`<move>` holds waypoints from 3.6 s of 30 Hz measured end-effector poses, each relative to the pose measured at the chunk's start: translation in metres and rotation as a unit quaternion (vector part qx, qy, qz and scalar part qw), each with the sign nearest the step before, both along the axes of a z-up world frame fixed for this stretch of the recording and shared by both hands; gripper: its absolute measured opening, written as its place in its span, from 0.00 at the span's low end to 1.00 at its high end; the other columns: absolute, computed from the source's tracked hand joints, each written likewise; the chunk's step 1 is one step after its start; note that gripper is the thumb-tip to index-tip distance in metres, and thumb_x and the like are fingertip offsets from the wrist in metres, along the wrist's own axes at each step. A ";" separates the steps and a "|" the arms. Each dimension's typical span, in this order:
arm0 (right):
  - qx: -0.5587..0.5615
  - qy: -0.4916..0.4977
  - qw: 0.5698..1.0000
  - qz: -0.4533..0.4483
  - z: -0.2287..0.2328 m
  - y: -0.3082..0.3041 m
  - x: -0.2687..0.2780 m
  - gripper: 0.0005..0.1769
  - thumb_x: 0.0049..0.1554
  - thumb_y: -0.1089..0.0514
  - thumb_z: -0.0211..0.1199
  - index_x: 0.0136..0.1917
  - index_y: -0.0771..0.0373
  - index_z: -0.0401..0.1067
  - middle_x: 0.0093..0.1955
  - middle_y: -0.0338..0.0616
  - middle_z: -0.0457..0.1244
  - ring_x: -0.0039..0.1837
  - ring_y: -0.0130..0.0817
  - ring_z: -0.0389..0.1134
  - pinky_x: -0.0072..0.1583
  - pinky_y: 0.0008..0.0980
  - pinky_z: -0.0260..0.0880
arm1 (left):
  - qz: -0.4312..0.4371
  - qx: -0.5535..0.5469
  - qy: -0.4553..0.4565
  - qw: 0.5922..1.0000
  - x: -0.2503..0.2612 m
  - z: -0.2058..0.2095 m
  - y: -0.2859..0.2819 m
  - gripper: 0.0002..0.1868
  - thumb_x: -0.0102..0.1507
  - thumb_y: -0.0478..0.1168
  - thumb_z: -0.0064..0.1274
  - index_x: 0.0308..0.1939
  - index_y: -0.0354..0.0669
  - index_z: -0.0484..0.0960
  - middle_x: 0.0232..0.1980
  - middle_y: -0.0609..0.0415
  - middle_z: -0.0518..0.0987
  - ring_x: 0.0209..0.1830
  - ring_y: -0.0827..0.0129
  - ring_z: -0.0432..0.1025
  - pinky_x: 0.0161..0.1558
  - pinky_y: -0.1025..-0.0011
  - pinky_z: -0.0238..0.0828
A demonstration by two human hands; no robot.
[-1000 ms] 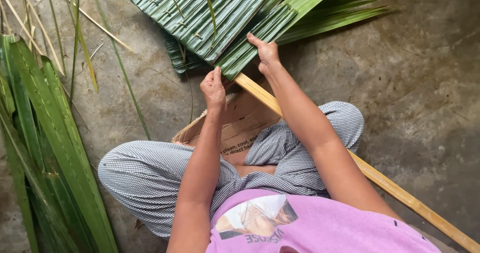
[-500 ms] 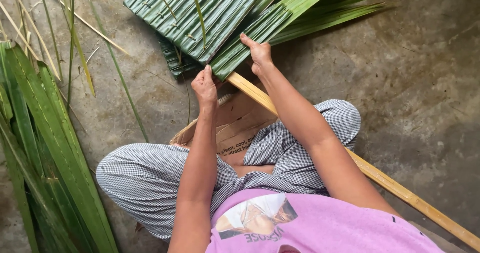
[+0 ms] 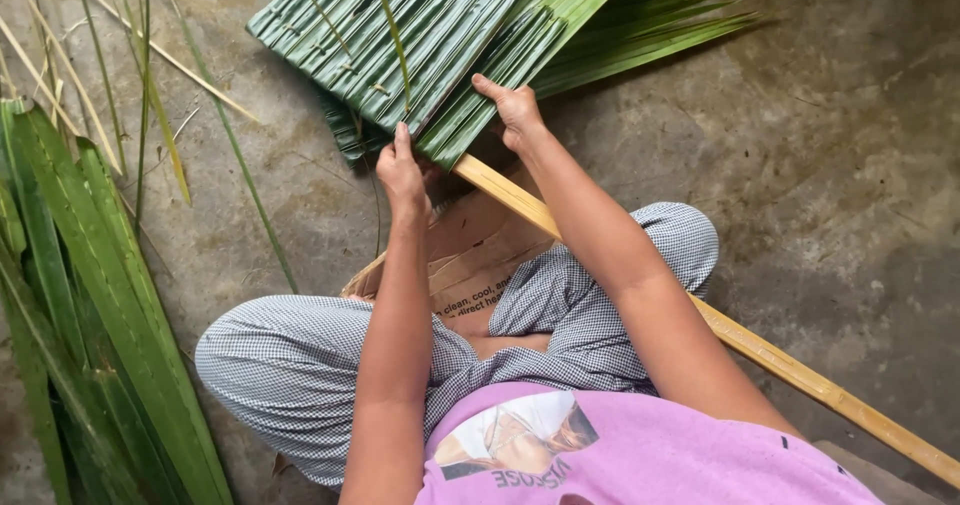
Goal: Weaving palm leaves around a wooden stick to create a thatched panel.
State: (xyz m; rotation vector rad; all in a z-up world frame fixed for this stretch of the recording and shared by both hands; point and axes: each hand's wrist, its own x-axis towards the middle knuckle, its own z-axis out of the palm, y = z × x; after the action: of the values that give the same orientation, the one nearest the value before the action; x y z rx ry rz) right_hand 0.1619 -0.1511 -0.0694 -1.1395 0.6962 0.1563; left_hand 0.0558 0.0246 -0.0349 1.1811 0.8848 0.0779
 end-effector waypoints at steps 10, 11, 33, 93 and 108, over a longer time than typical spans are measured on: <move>-0.028 -0.016 0.999 -0.001 0.042 0.015 -0.002 0.29 0.38 0.58 0.88 0.48 0.70 0.77 0.42 0.55 0.71 0.44 0.51 0.76 0.44 0.58 0.80 | 0.033 -0.037 -0.085 0.995 0.033 -0.084 0.008 0.18 0.60 0.42 0.67 0.34 0.30 0.78 0.25 0.44 0.78 0.21 0.67 0.76 0.24 0.67 0.81; -0.037 -0.018 0.999 0.003 0.038 0.014 0.002 0.29 0.37 0.58 0.89 0.47 0.70 0.78 0.41 0.55 0.71 0.44 0.52 0.77 0.44 0.58 0.80 | 0.033 -0.030 -0.082 0.996 0.034 -0.088 0.008 0.17 0.59 0.41 0.68 0.34 0.30 0.79 0.25 0.44 0.79 0.20 0.67 0.76 0.24 0.66 0.80; -0.045 -0.028 0.997 -0.051 0.002 0.010 -0.002 0.31 0.36 0.61 0.89 0.49 0.74 0.77 0.45 0.59 0.71 0.50 0.51 0.75 0.50 0.53 0.79 | 0.102 -0.127 -0.088 0.983 0.029 -0.034 -0.013 0.17 0.54 0.32 0.71 0.38 0.29 0.78 0.29 0.38 0.80 0.26 0.56 0.80 0.30 0.59 0.83; -0.118 -0.006 0.990 -0.076 0.027 0.032 0.000 0.34 0.27 0.65 0.89 0.44 0.79 0.75 0.43 0.58 0.68 0.49 0.48 0.74 0.53 0.46 0.73 | 0.148 -0.200 -0.057 0.967 0.044 -0.082 -0.014 0.24 0.49 0.35 0.77 0.31 0.23 0.74 0.27 0.33 0.77 0.24 0.47 0.79 0.26 0.51 0.80; 0.089 0.103 0.991 -0.006 0.016 0.016 -0.012 0.54 0.33 0.58 0.92 0.65 0.77 0.65 0.58 0.65 0.67 0.60 0.57 0.72 0.58 0.61 0.74 | 0.130 -0.115 -0.061 0.983 0.042 -0.070 -0.020 0.28 0.47 0.38 0.79 0.26 0.24 0.71 0.25 0.36 0.74 0.22 0.55 0.78 0.23 0.60 0.78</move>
State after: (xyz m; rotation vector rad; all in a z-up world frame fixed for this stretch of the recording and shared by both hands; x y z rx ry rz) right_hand 0.1498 -0.1347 -0.0535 -0.9553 0.8540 0.3223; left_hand 0.0979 0.0048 -0.1046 0.8335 0.9089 0.2511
